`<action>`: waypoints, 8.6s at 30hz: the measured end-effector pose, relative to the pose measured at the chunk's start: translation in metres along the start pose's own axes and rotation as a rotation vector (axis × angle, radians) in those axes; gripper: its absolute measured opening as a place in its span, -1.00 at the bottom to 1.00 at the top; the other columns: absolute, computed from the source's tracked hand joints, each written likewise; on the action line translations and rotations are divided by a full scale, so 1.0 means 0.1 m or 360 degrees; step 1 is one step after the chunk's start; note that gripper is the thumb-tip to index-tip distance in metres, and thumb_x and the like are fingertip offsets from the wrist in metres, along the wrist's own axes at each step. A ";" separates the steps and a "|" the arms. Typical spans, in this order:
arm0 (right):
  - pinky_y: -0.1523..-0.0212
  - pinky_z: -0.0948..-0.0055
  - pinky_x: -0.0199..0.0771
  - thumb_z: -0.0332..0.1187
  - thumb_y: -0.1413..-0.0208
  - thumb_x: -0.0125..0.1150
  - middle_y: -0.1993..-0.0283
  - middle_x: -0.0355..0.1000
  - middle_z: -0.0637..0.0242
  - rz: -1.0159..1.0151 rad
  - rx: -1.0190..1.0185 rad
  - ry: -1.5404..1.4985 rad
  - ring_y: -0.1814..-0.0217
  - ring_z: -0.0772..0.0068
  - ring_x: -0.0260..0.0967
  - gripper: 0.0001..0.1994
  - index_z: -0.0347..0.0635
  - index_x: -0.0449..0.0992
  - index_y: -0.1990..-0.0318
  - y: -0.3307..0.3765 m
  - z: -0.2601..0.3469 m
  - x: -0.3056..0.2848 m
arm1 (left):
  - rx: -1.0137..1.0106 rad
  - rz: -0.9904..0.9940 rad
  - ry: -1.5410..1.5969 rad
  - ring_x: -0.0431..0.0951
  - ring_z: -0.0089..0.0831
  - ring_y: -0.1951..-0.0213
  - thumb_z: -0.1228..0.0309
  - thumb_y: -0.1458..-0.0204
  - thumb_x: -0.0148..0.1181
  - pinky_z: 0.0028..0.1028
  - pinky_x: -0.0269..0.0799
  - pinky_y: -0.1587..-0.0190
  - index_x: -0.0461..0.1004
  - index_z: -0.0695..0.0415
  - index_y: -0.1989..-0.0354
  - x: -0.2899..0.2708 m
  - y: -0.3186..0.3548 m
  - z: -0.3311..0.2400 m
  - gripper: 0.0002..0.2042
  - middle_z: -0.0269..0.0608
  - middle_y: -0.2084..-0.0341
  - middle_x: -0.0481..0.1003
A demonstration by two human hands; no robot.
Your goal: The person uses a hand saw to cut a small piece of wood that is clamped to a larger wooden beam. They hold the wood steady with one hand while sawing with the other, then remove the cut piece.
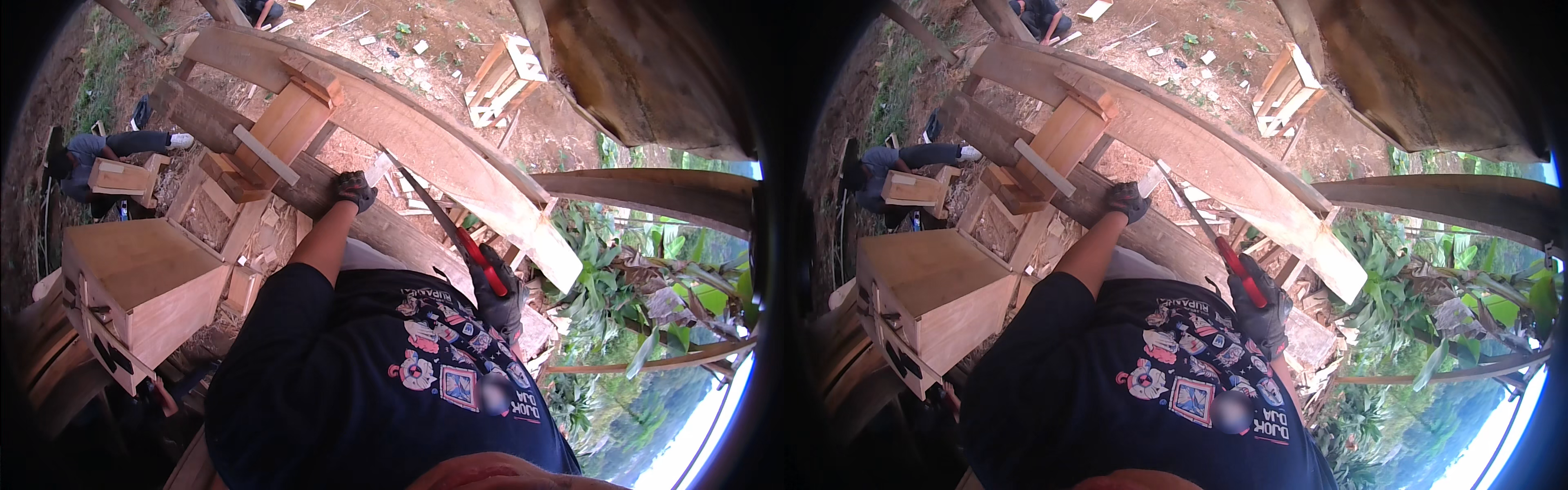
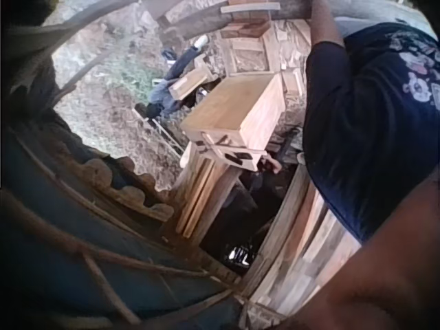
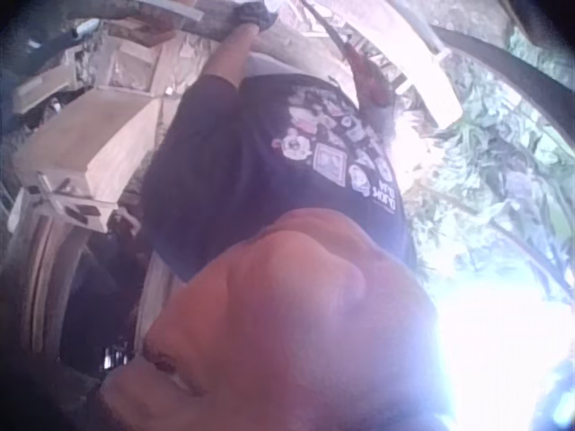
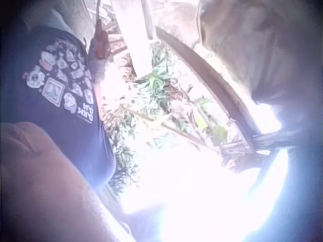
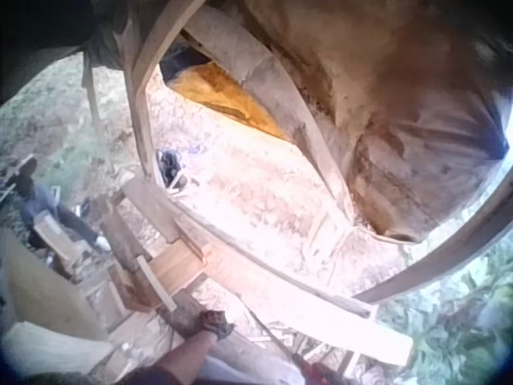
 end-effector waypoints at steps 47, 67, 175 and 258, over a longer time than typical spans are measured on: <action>0.08 0.24 0.66 -0.31 -0.31 0.42 0.04 0.70 0.10 0.0525 -0.0168 0.0259 0.17 0.14 0.68 -0.52 -0.21 0.55 -0.34 -0.75 0.75 0.12 | 0.0277 -0.0284 0.0078 0.61 -0.07 -0.16 -0.11 -0.11 0.33 -0.10 0.14 -0.52 0.63 0.06 -0.11 0.17 0.01 0.22 -0.44 -0.03 0.05 0.70; 0.11 0.08 0.76 -0.33 -0.38 0.28 -0.13 0.67 0.11 0.0456 -0.1038 0.0247 0.10 -0.04 0.73 -0.60 0.01 0.58 -0.35 -1.66 0.63 1.75 | 0.0184 -0.0280 0.0148 0.64 -0.16 -0.14 -0.15 -0.09 0.34 -0.14 0.14 -0.55 0.67 -0.02 -0.03 -0.05 0.09 0.28 -0.49 -0.08 0.08 0.71; 0.08 -0.02 0.58 -0.11 -0.47 0.15 0.10 0.68 0.01 0.0430 -0.0512 0.0076 0.06 -0.20 0.64 -0.67 0.06 0.66 -0.22 -2.44 0.26 3.18 | 0.0235 -0.0295 0.0085 0.71 -0.19 0.17 -0.11 0.03 0.41 -0.18 0.48 -0.11 0.74 -0.05 0.30 -0.21 -0.10 0.34 -0.62 -0.16 0.31 0.75; -0.16 0.16 0.64 -0.47 -0.26 0.39 -0.26 0.64 0.07 0.0617 -0.0389 0.0191 -0.21 -0.03 0.67 -0.51 -0.14 0.52 -0.35 -0.82 0.82 0.35 | 0.0035 -0.0426 0.0137 0.74 -0.04 0.27 -0.13 0.04 0.40 -0.08 0.61 0.14 0.73 0.02 0.32 -0.01 -0.26 0.26 -0.57 -0.02 0.41 0.71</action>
Point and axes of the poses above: each hand's wrist, its own y-axis away from the middle knuckle, its own x-axis out of the palm, z = x × y, the point moved 5 cm from there along -y, towards the middle knuckle
